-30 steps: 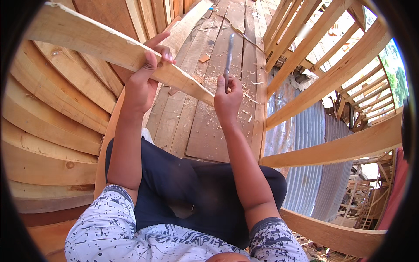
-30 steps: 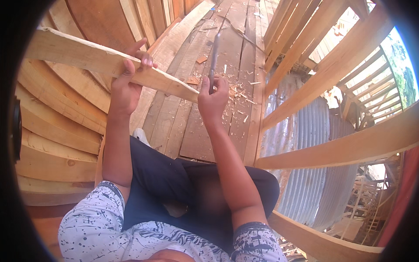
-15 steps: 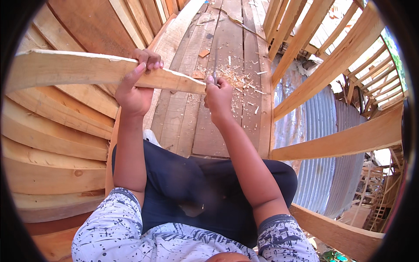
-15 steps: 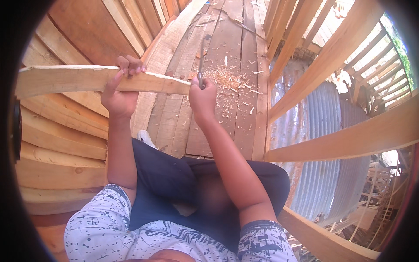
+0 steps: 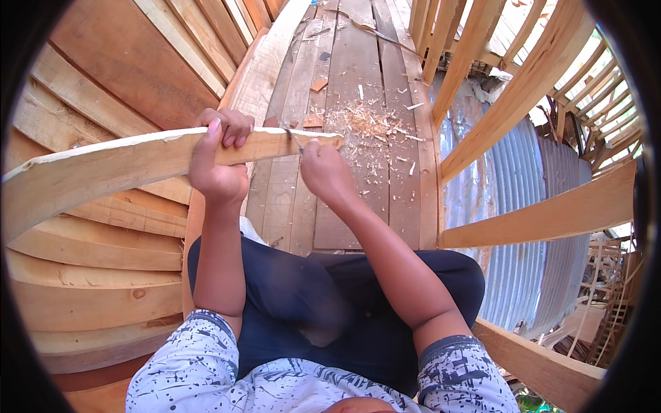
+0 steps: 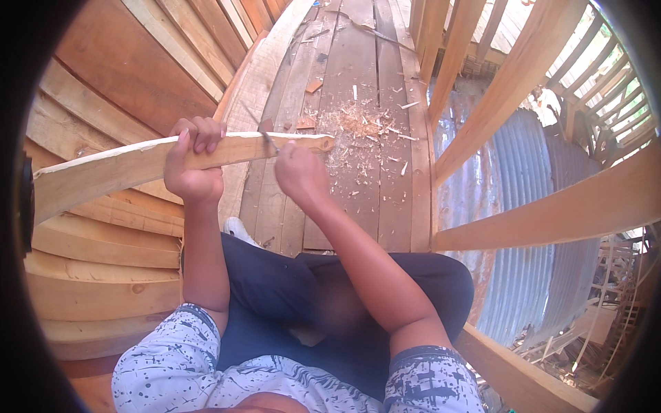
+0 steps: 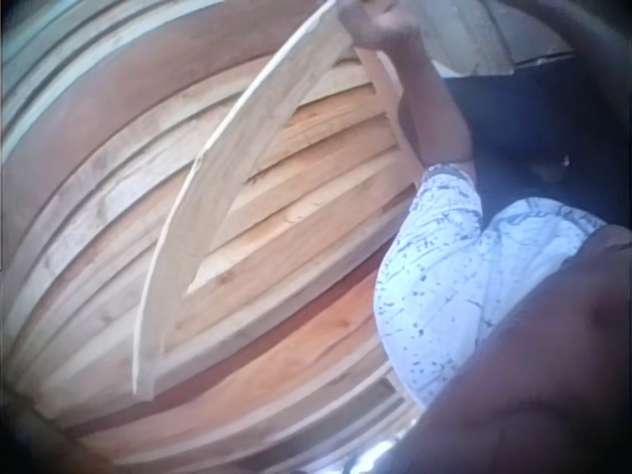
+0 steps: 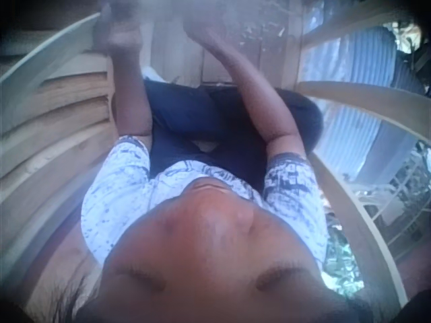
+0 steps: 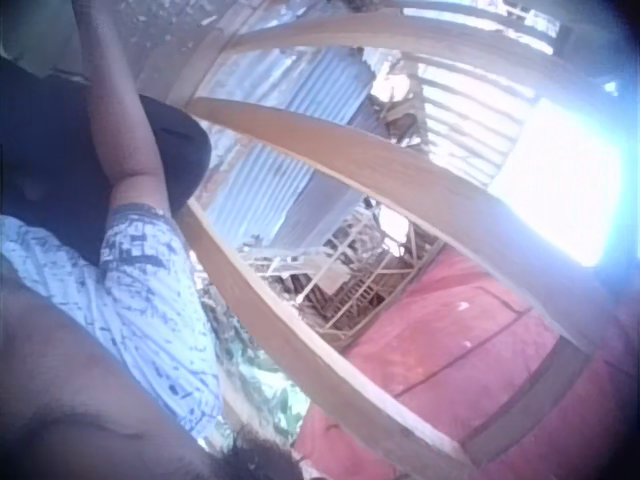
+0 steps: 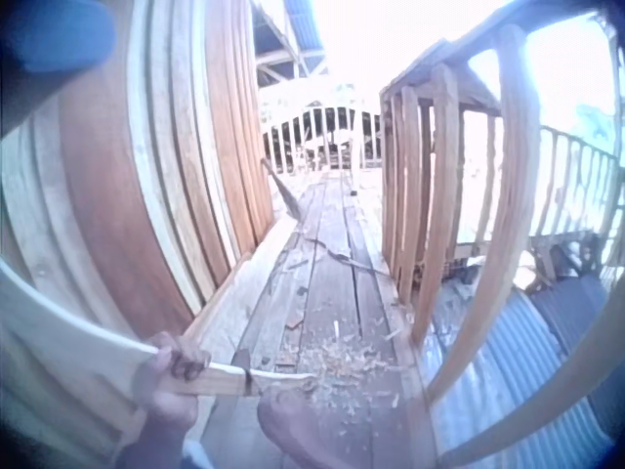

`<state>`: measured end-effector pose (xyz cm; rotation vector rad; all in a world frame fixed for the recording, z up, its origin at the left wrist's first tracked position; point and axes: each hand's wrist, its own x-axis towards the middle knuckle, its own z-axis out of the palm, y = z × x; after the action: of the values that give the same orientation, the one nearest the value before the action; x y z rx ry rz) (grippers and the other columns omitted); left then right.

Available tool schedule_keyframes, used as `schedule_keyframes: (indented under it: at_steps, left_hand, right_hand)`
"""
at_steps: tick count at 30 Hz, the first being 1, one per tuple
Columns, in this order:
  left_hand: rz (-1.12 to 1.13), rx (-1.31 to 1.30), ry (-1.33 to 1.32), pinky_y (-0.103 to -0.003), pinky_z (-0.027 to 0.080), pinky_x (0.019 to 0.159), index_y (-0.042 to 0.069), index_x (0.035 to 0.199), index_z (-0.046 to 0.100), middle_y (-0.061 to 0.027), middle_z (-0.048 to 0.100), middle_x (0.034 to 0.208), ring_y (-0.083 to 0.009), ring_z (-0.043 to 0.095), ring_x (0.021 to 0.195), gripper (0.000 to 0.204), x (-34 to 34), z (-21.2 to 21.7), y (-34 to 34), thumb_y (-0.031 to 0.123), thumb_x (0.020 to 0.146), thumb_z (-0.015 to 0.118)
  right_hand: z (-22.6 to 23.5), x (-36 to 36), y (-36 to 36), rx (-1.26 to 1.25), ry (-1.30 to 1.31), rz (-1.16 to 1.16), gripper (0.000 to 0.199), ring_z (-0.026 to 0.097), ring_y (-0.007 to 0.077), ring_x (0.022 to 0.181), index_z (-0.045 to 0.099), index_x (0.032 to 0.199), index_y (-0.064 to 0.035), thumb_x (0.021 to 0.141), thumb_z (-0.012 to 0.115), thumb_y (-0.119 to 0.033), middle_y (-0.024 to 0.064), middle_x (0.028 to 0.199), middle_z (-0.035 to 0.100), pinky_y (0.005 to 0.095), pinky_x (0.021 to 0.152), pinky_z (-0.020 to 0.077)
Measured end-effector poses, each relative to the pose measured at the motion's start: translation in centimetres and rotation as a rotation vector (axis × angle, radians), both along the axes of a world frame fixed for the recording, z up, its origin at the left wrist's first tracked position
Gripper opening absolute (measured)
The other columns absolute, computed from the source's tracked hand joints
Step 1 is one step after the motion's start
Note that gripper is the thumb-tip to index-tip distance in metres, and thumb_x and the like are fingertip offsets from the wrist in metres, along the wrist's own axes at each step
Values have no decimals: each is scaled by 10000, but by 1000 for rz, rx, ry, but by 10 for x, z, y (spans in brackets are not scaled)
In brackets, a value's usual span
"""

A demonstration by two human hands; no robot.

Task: The person carves a long, curved piece of wood using a small knife. They hold the wood with their left hand and use the knife in their right hand to shave off thin layers of wood, creating wood shavings on the floor.

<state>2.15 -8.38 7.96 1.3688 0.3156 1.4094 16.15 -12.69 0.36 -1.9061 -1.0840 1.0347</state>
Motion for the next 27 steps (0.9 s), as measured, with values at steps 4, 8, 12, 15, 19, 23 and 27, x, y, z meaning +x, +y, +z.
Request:
schedule_keyframes:
  at_steps: [4,8,12,15,19,23,27]
  left_hand:
    - [16,11,-59,-332,348,736,100,727,340,-22,339,666,-144,328,666,221,17,5,-12,184,884,471]
    - [37,-16,-71,-331,343,731,98,727,343,-24,342,666,-143,324,658,218,13,2,-7,183,884,469]
    - [12,4,-64,-331,339,724,98,730,343,-28,348,665,-142,324,656,216,8,-1,-8,183,885,468]
    - [-14,29,-46,-330,335,718,101,733,341,-26,343,663,-142,326,656,217,19,-3,-11,188,886,469]
    - [57,7,-44,-330,330,713,107,735,342,-21,334,660,-140,328,656,220,21,1,-12,196,889,471]
    - [15,-60,-75,-331,333,724,115,733,344,-15,331,661,-135,332,659,236,3,17,-23,212,898,482]
    - [28,-54,-55,-337,345,731,119,736,359,-12,332,663,-133,339,650,245,12,18,-19,229,907,497]
  right_hand:
    - [-31,10,11,140,65,-63,570,622,525,961,672,911,115,971,307,-318,370,955,646,539,927,456]
    - [-42,2,13,144,118,-72,586,623,524,956,668,892,118,982,302,-331,367,942,646,536,920,461]
    - [20,-11,-1,123,67,-3,595,624,518,963,670,892,109,990,297,-344,360,955,649,546,916,460]
    - [-20,5,12,130,62,-66,583,636,495,966,678,905,84,989,296,-349,343,963,657,545,906,467]
    - [-35,16,12,102,90,-78,574,651,465,954,680,913,76,987,305,-352,326,942,667,520,902,484]
    - [10,-6,-3,77,64,31,552,651,471,945,677,912,87,975,320,-330,347,937,654,521,895,485]
    - [-60,12,5,11,22,-123,545,632,507,946,679,885,96,955,333,-319,388,939,624,526,898,475]
